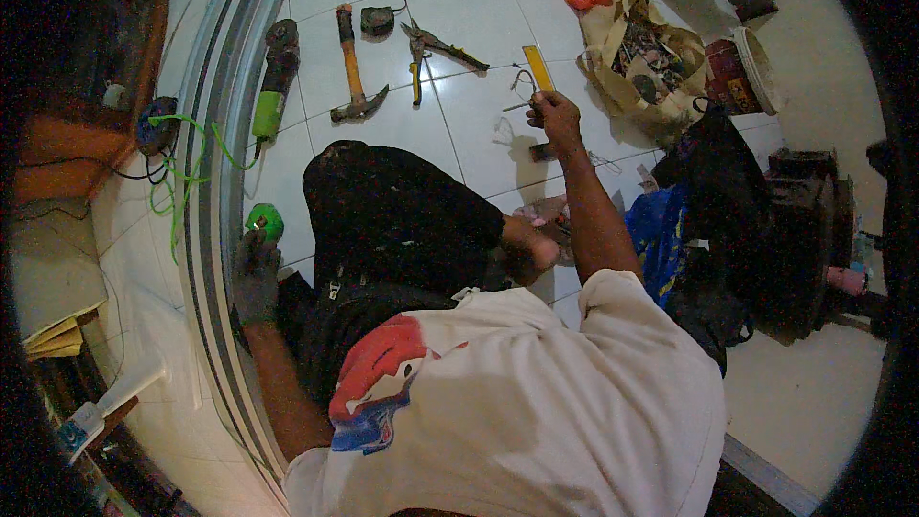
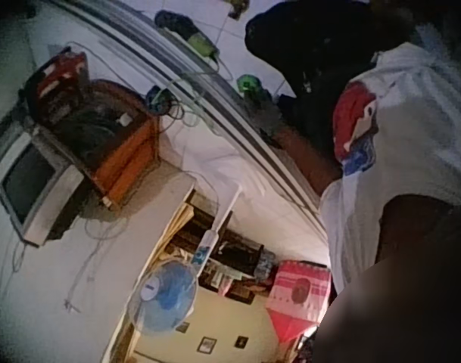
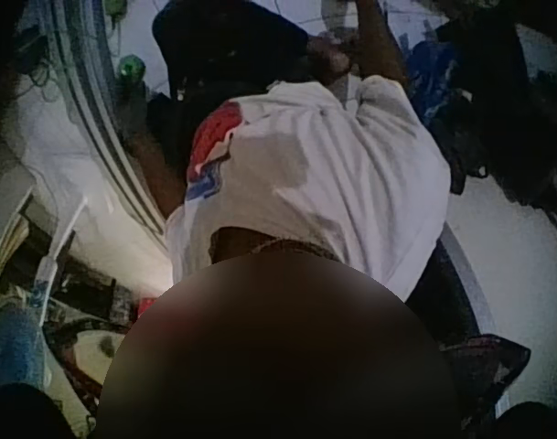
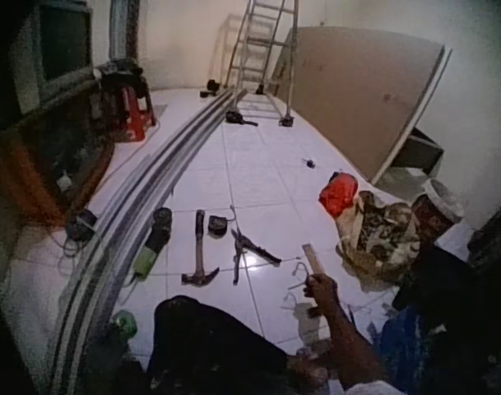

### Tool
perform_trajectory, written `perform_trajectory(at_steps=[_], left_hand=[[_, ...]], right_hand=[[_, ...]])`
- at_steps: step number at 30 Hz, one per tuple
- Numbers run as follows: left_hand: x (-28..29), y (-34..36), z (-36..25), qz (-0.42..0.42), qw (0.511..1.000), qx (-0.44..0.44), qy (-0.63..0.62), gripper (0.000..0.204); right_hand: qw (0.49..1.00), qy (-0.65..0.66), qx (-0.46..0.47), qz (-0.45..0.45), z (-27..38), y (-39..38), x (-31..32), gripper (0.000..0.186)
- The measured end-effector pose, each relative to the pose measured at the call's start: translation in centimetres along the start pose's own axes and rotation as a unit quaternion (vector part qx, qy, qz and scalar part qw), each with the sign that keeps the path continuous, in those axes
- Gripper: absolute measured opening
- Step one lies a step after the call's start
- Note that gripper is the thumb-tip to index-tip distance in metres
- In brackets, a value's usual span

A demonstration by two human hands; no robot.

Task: The person measures and marks a metal profile, then uses pliers to remove a small piece. They use an angle grinder to cut the profile, producing sparks, and later change the grinding disc. The person works on the floor surrounded by tools.

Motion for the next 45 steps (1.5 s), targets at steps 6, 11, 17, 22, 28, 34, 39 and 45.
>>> perform_trajectory(at_steps=[6,11,17,22,28,34,39,45], left_hand=[[0.9,1.8,2.7,0.088,0.978,0.002,-0.189,0.044],[1.3,2.5,3.4,0.114,0.974,-0.033,-0.193,0.041],[0.7,1.0,1.3,-0.004,0.997,-0.082,0.009,0.038],[1.0,1.6,3.0,0.058,0.971,0.054,-0.226,0.035],[0.6,0.9,2.5,0.086,0.97,-0.016,-0.226,0.038],[-0.6,2.0,2.5,0.166,0.909,0.027,-0.381,0.038],[0.2,1.3,1.6,0.129,0.943,0.007,-0.307,0.041],[0.0,0.2,0.6,0.084,0.971,-0.039,-0.221,0.041]], right_hand=[[0.991,-0.13,-0.012,-0.026,-2.2,3.4,6.4,0.025],[0.933,-0.357,0.019,-0.029,1.9,10.2,18.5,0.035],[0.867,-0.391,0.23,0.206,5.5,14.2,3.4,0.064],[0.85,-0.483,0.051,0.206,-2.3,8.9,-18.5,0.139],[0.761,-0.62,0.052,0.184,-0.2,8.4,-22.5,0.146],[0.842,-0.434,0.014,0.321,-1.0,8.6,-18.5,0.083],[0.913,0.163,-0.093,0.361,3.2,0.0,-17.7,0.07],[0.835,0.343,-0.071,0.424,13.7,-7.9,-23.1,0.075]])
Point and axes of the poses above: each hand's wrist, its own y-axis towards the middle knuckle, its own x-axis out of the back of the hand, z = x × y, the point moved 8 cm from there along y, towards the middle knuckle, and after that the axes turned 15 degrees about x, right-handed, at the moved point
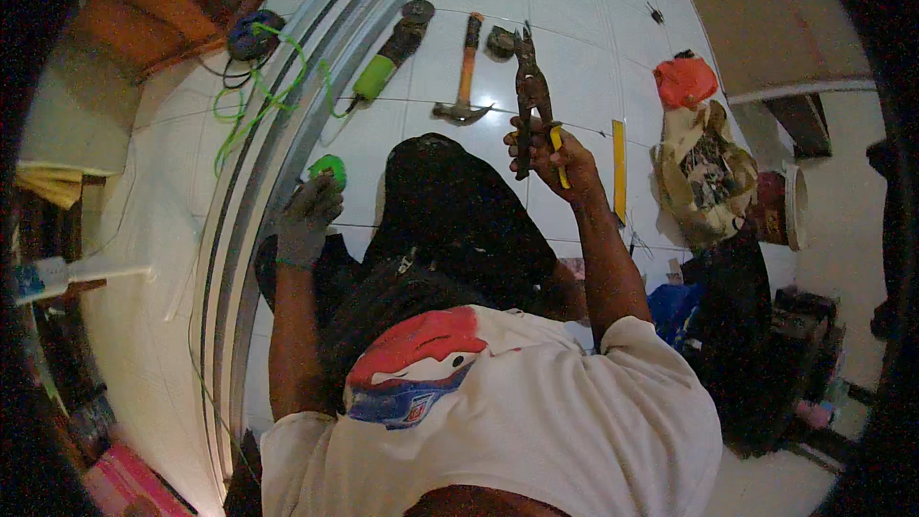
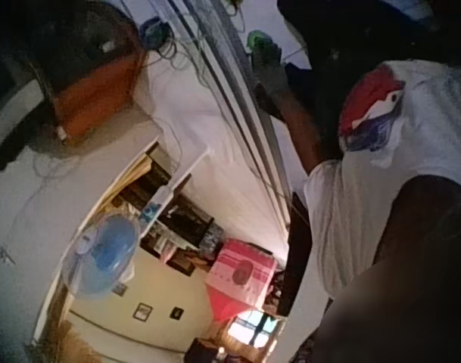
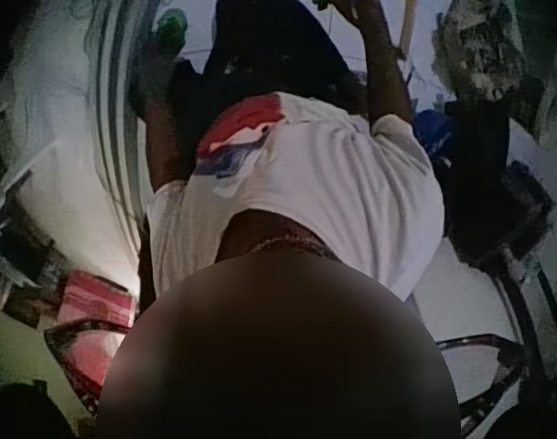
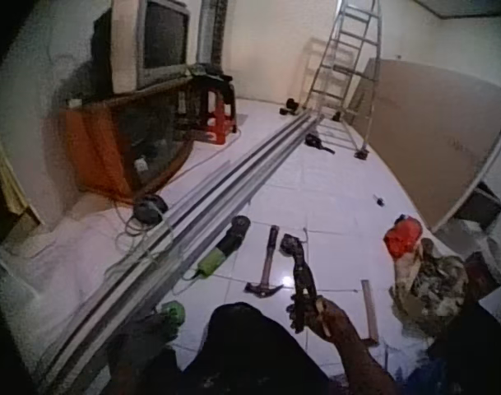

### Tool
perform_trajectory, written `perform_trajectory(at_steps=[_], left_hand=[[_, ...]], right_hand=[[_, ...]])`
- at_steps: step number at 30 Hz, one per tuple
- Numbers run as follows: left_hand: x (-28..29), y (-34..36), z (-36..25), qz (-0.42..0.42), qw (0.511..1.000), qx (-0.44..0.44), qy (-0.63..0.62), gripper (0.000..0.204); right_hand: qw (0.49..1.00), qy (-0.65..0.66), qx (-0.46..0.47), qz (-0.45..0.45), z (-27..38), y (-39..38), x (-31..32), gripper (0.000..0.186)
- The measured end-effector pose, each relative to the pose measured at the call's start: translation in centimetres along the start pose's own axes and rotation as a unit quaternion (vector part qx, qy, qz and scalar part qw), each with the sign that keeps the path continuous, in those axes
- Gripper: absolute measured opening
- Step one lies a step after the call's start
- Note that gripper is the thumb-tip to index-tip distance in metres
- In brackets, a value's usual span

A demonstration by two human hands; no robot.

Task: The person measures and marks a metal profile, then uses pliers to remove a small piece. They use an angle grinder to cut the profile, producing sparks, and later change the grinding disc. The person works on the floor surrounded by tools.

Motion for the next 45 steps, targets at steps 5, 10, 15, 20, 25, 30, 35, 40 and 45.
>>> perform_trajectory(at_steps=[5,10,15,20,25,30,35,40,45], left_hand=[[0.6,0.1,0.3,0.008,0.995,0.004,-0.097,0.038],[0.8,-1.2,-0.2,0.038,0.968,-0.017,-0.246,0.04],[1.0,-1.2,-0.1,-0.01,0.99,-0.029,-0.137,0.036],[6.5,-1.7,-2.1,-0.179,0.974,-0.089,0.108,0.034],[12.3,-3.4,-4.9,-0.41,0.819,-0.035,0.401,0.041],[14.4,0.8,-2.7,-0.265,0.795,0.095,0.537,0.07],[15.5,5.1,0.0,-0.261,0.751,0.127,0.594,0.05],[15.7,5.4,0.0,-0.28,0.746,0.139,0.588,0.034],[15.9,4.5,-1.1,-0.278,0.764,0.15,0.563,0.032]], right_hand=[[0.995,0.014,-0.008,0.097,-0.1,3.4,-8.9,0.075],[0.994,0.011,-0.038,0.107,-1.6,4.9,-14.1,0.072],[0.972,-0.174,0.014,0.155,-1.3,5.7,-16.9,0.078],[0.973,-0.178,0.072,0.128,-0.6,6.3,-19.5,0.087],[0.945,-0.294,0.03,0.138,-1.7,8.3,-21.6,0.077],[0.921,-0.313,-0.107,0.204,-10.4,8.4,-24.5,0.052],[0.777,-0.456,-0.329,0.283,-22.9,7.0,-22.6,0.053],[0.748,-0.475,-0.291,0.36,-27.0,6.4,-21.7,0.058],[0.715,-0.48,-0.37,0.349,-28.4,6.7,-21.9,0.066]])
Point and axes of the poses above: each hand's wrist, its own y-axis towards the middle knuckle, its own x-axis out of the back of the hand, z = x × y, the point moved 8 cm from there along y, towards the middle knuckle, and after that the axes turned 15 degrees about x, right-handed, at the moved point
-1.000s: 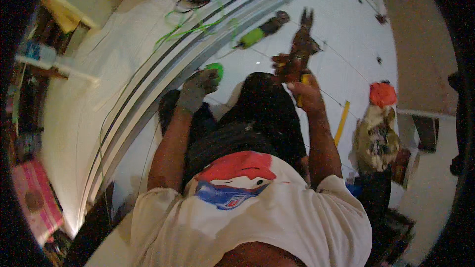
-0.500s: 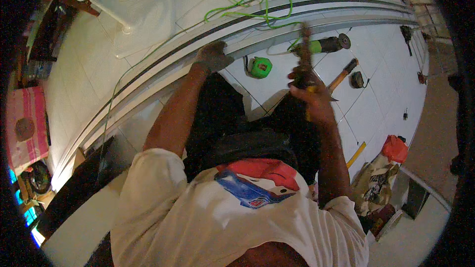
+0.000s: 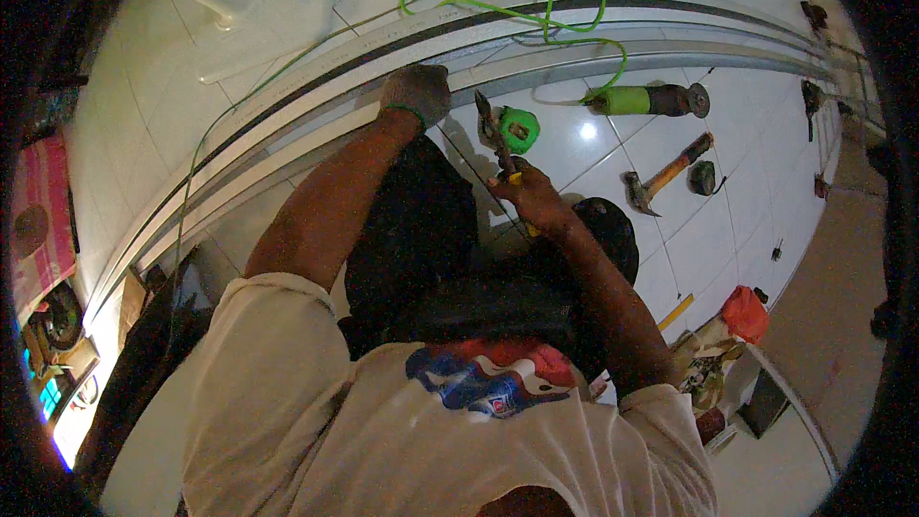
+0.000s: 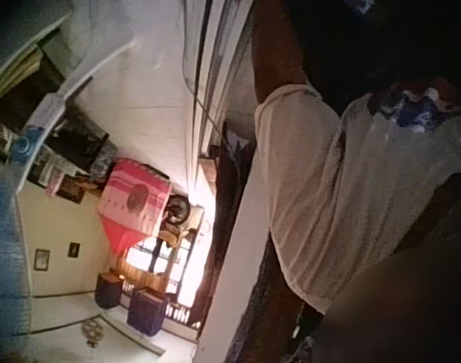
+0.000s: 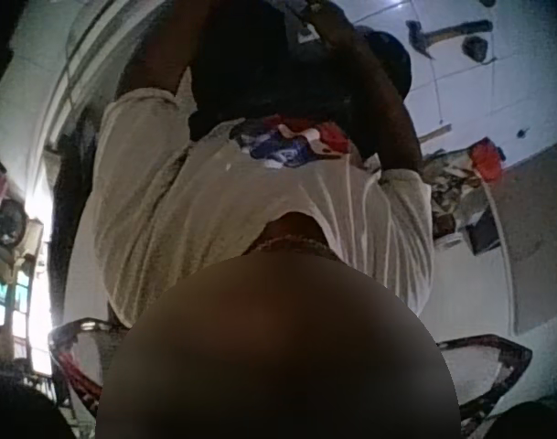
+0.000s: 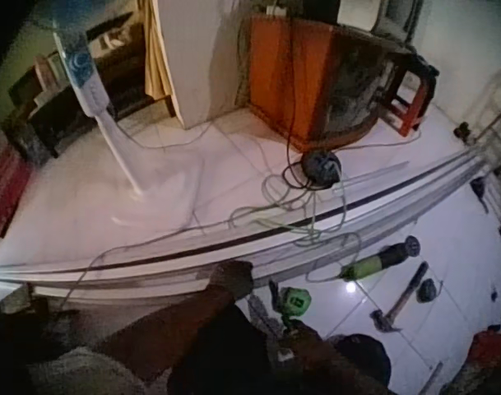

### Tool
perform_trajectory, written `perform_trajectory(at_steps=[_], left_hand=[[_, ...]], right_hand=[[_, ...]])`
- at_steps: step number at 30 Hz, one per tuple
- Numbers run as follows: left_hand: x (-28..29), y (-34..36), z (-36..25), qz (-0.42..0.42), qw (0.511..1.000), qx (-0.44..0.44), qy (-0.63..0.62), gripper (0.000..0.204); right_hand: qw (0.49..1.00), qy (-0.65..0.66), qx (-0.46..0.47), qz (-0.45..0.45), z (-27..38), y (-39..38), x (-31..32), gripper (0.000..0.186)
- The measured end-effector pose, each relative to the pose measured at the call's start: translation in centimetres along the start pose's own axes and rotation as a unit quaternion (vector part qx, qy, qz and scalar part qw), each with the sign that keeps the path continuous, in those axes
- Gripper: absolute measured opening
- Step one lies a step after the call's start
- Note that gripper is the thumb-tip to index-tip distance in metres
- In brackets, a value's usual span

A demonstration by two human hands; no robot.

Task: The person measures and marks a metal profile, then uses pliers to remove a small piece. They use an angle grinder to cut the profile, producing sparks, and later change the grinding disc. The person works on the floor surrounded by tools.

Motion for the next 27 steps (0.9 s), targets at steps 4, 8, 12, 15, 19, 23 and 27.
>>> perform_trajectory(at_steps=[4,8,12,15,19,23,27], left_hand=[[0.0,0.2,-0.2,0.0,0.999,-0.018,0.034,0.033],[-0.6,0.5,0.1,-0.002,1.0,-0.015,0.01,0.035],[-0.5,0.6,0.1,-0.027,0.999,-0.025,0.004,0.034],[-0.7,0.4,0.0,-0.018,0.998,-0.037,0.041,0.034],[-0.2,0.2,0.1,-0.021,1.0,-0.021,0.003,0.032],[-0.2,0.2,0.0,-0.012,1.0,-0.02,0.002,0.032],[-0.5,0.3,0.1,-0.012,1.0,-0.018,-0.001,0.031]], right_hand=[[0.997,0.022,0.061,-0.045,1.1,1.1,0.2,0.07],[0.992,-0.002,0.101,-0.074,0.4,2.1,0.1,0.07],[0.992,0.007,0.102,-0.069,-0.5,3.1,-0.3,0.065],[0.991,0.041,0.111,-0.067,-0.3,3.3,-0.6,0.064],[0.995,0.07,0.056,-0.042,-0.3,2.8,-0.7,0.063],[0.998,0.043,0.02,-0.041,0.4,2.3,-0.4,0.06],[0.995,0.069,0.059,-0.042,1.5,2.1,-0.4,0.057]])
Point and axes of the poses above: each hand's wrist, its own y-axis towards the middle knuckle, its own x-axis out of the back of the hand, z = x × y, the point moved 8 cm from there along y, towards the middle knuckle, and after that the axes turned 15 degrees about x, right-handed, at the moved point
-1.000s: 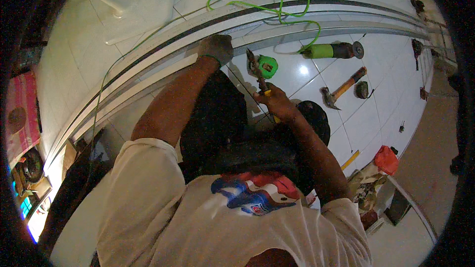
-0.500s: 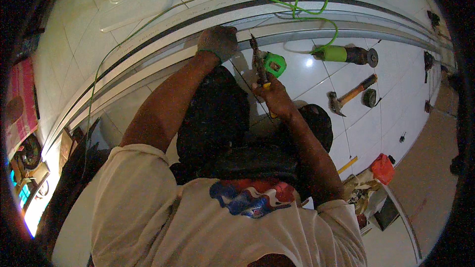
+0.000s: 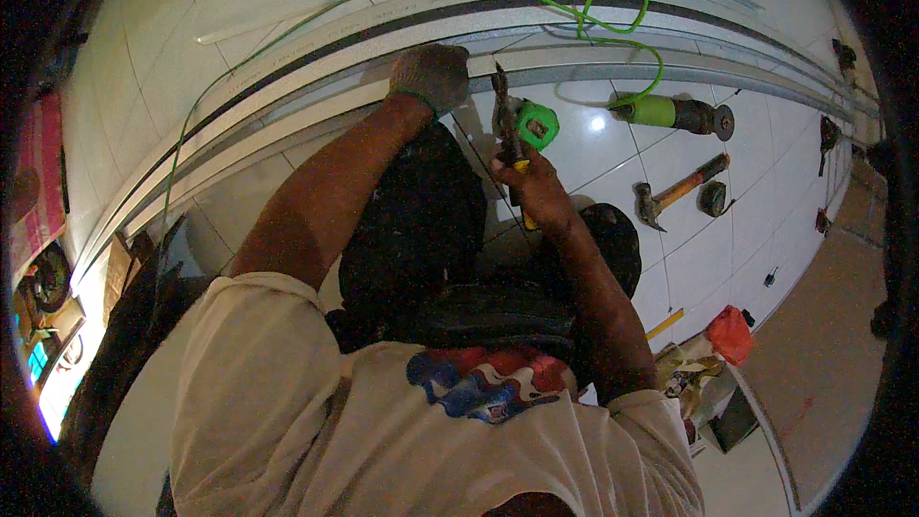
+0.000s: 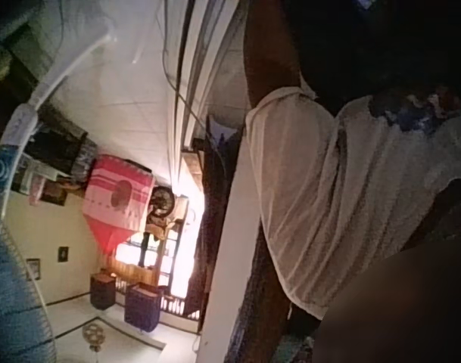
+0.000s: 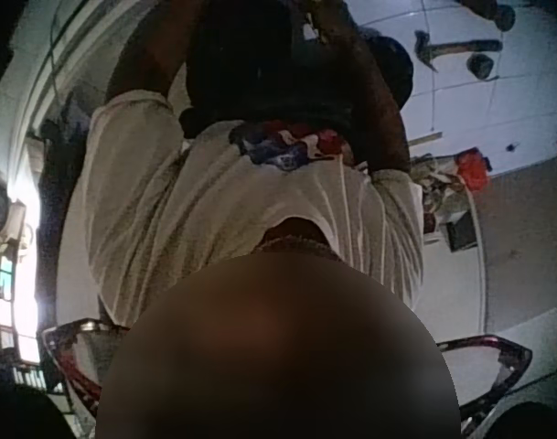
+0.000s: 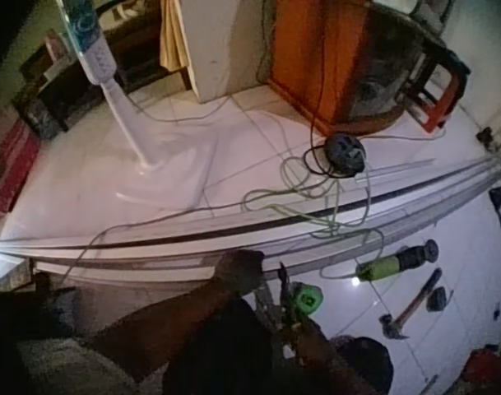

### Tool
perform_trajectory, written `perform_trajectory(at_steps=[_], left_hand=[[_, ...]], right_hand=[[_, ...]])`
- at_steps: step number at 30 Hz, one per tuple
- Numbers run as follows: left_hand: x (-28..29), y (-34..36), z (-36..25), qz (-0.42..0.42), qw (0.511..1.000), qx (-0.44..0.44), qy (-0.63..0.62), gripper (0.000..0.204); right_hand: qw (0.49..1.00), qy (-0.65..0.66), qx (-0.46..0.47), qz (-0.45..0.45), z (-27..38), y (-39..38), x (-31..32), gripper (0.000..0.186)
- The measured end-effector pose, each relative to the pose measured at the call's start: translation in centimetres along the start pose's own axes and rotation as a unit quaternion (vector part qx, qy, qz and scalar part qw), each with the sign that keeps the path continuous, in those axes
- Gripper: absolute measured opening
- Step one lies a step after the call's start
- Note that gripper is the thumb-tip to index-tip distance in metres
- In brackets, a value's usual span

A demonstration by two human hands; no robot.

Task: The person measures and marks a metal profile, then uses pliers to remove a small piece. They use an angle grinder to cut the profile, producing sparks, and later change the grinding disc. The person works on the floor surrounded by tools.

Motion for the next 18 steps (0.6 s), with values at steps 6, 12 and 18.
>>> perform_trajectory(at_steps=[6,12,18], left_hand=[[-0.2,0.0,-0.1,-0.001,1.0,0.001,0.012,0.029],[0.2,0.0,-0.2,0.015,1.0,0.016,0.016,0.03],[0.1,0.1,-0.1,0.027,0.999,0.025,-0.006,0.03]], right_hand=[[0.999,-0.029,0.021,-0.025,-1.2,0.3,-0.2,0.054],[0.99,0.07,0.088,-0.09,-1.3,0.4,-0.9,0.05],[0.988,0.04,0.101,-0.107,-0.2,0.0,-0.3,0.043]])
Point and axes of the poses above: each hand's wrist, its own y-axis towards the middle knuckle, its own x-axis out of the back of the hand, z = x × y, the point moved 8 cm from there along y, towards the middle knuckle, and after that the axes turned 15 degrees about x, right-handed, at the moved point
